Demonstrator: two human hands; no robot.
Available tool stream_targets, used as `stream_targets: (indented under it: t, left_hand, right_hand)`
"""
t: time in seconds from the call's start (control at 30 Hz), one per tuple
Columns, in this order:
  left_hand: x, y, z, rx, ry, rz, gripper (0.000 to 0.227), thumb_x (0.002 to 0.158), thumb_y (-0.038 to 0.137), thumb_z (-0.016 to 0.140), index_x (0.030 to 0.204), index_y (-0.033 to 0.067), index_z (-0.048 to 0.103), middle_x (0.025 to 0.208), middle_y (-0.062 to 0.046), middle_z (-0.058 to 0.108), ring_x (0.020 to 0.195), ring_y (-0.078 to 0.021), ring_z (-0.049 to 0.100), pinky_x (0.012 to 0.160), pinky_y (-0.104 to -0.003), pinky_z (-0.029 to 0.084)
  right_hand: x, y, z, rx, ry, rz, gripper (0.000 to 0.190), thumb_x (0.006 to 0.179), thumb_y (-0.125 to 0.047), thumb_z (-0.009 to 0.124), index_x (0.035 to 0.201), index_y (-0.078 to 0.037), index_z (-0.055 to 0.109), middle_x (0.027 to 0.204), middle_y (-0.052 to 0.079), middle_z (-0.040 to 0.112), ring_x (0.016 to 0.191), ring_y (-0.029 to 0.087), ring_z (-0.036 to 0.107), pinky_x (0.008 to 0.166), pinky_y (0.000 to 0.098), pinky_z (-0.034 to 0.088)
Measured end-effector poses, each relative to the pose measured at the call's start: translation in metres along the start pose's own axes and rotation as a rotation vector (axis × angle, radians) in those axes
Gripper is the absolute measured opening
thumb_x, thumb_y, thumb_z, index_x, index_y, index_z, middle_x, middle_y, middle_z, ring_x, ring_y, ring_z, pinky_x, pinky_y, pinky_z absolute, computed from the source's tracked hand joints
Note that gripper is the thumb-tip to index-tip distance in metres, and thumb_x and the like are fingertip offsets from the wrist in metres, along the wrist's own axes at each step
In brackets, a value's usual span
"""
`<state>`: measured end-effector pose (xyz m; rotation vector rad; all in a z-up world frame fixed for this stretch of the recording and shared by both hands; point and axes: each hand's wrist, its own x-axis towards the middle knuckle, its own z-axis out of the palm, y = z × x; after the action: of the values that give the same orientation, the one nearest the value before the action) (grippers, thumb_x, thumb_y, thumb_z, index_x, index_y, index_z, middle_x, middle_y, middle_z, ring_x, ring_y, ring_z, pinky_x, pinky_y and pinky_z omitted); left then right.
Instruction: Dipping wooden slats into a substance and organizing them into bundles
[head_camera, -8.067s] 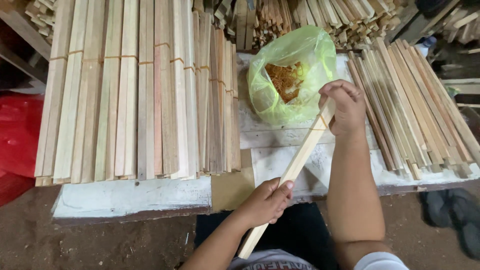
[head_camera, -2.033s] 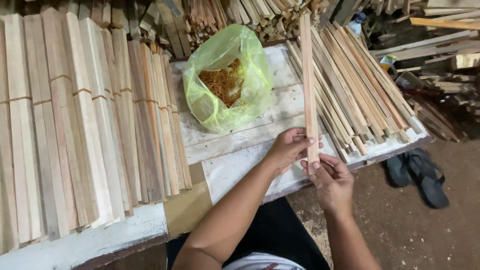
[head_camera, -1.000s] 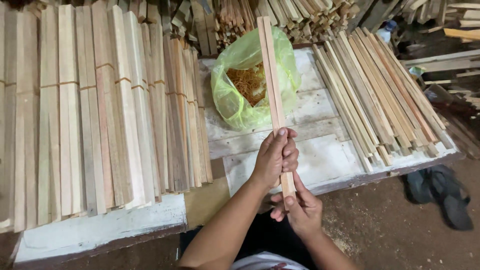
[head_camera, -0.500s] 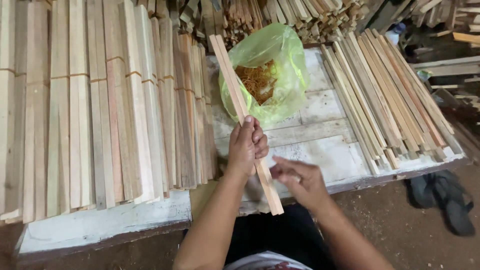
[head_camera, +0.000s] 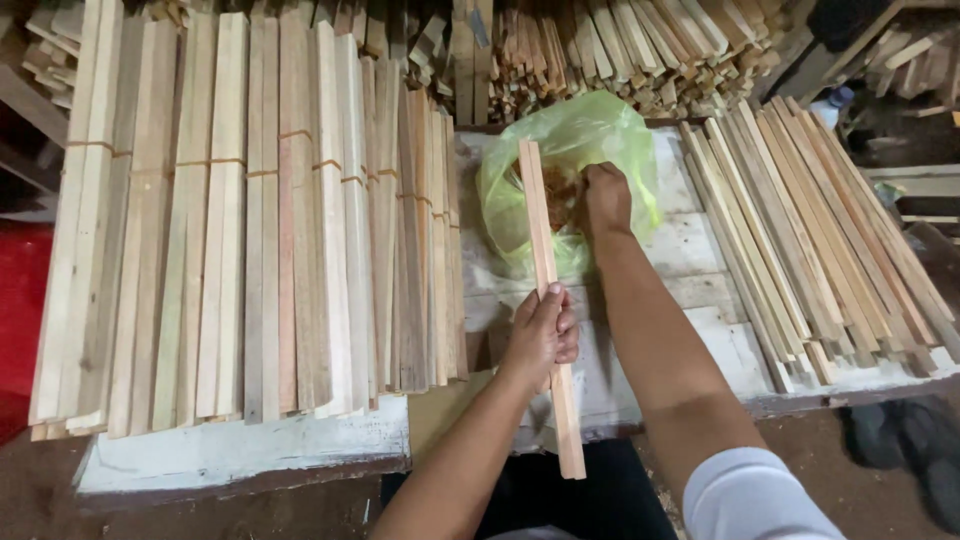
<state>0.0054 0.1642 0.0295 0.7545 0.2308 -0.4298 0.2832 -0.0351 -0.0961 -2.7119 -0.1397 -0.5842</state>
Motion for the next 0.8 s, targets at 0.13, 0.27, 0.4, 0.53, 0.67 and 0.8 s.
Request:
stream_targets:
  t: [0.13,0.27,0.4,0.53,0.67,0.8]
  left_hand:
    - [-0.005,0.005,0.004,0.014,0.05,0.034,0.026,0.107,0.038,0.059,0.104,0.013,0.056,0.064,0.004,0.032,0.042,-0.0075,0.035,0.032,-0.021,0.03]
    - [-0.012,0.02,0.006,0.048,0.063,0.104,0.026,0.104,0.034,0.066,0.113,0.0107,0.059,0.065,0.006,0.027,0.042,-0.007,0.033,0.032,-0.021,0.032]
    - [-0.014,0.02,0.009,0.043,0.072,0.137,0.03,0.1,0.033,0.072,0.117,0.0111,0.06,0.065,0.005,0.029,0.043,-0.0074,0.034,0.031,-0.022,0.032]
    - [-0.027,0.029,0.018,0.063,0.088,0.185,0.034,0.098,0.023,0.073,0.125,0.0082,0.058,0.063,0.005,0.03,0.042,-0.0053,0.034,0.033,-0.019,0.031]
    - [-0.028,0.029,0.022,0.094,0.077,0.195,0.036,0.096,0.017,0.073,0.126,0.0065,0.057,0.061,0.005,0.03,0.04,-0.0043,0.035,0.031,-0.018,0.03]
    - [-0.01,0.006,0.004,0.065,0.108,0.153,0.02,0.1,0.025,0.07,0.112,0.0106,0.062,0.059,0.004,0.032,0.04,-0.0058,0.036,0.03,-0.019,0.03]
  right_hand:
    - [-0.01,-0.031,-0.03,0.047,0.174,-0.006,0.009,0.093,-0.021,0.077,0.097,-0.013,0.074,0.093,0.006,0.07,0.086,0.026,0.072,0.069,0.0348,0.062]
    - [-0.051,-0.096,-0.135,0.391,0.032,-0.125,0.012,0.099,0.003,0.068,0.106,-0.001,0.078,0.09,0.016,0.073,0.087,0.038,0.073,0.063,0.0435,0.067]
    - [-0.076,-0.121,-0.177,0.423,0.003,-0.079,0.018,0.09,0.005,0.072,0.105,-0.002,0.08,0.097,0.022,0.075,0.084,0.039,0.074,0.063,0.0412,0.065]
    - [-0.11,-0.152,-0.224,0.608,-0.068,0.032,0.014,0.093,0.001,0.074,0.104,-0.005,0.081,0.096,0.02,0.075,0.089,0.035,0.074,0.067,0.0409,0.064]
    - [-0.146,-0.161,-0.238,0.837,-0.168,0.033,0.01,0.089,0.002,0.077,0.098,-0.002,0.081,0.096,0.02,0.075,0.094,0.031,0.073,0.081,0.0414,0.061]
    - [-0.178,-0.154,-0.224,1.083,-0.169,-0.009,0.006,0.094,0.002,0.07,0.091,0.004,0.075,0.093,0.017,0.071,0.095,0.025,0.068,0.089,0.0415,0.057]
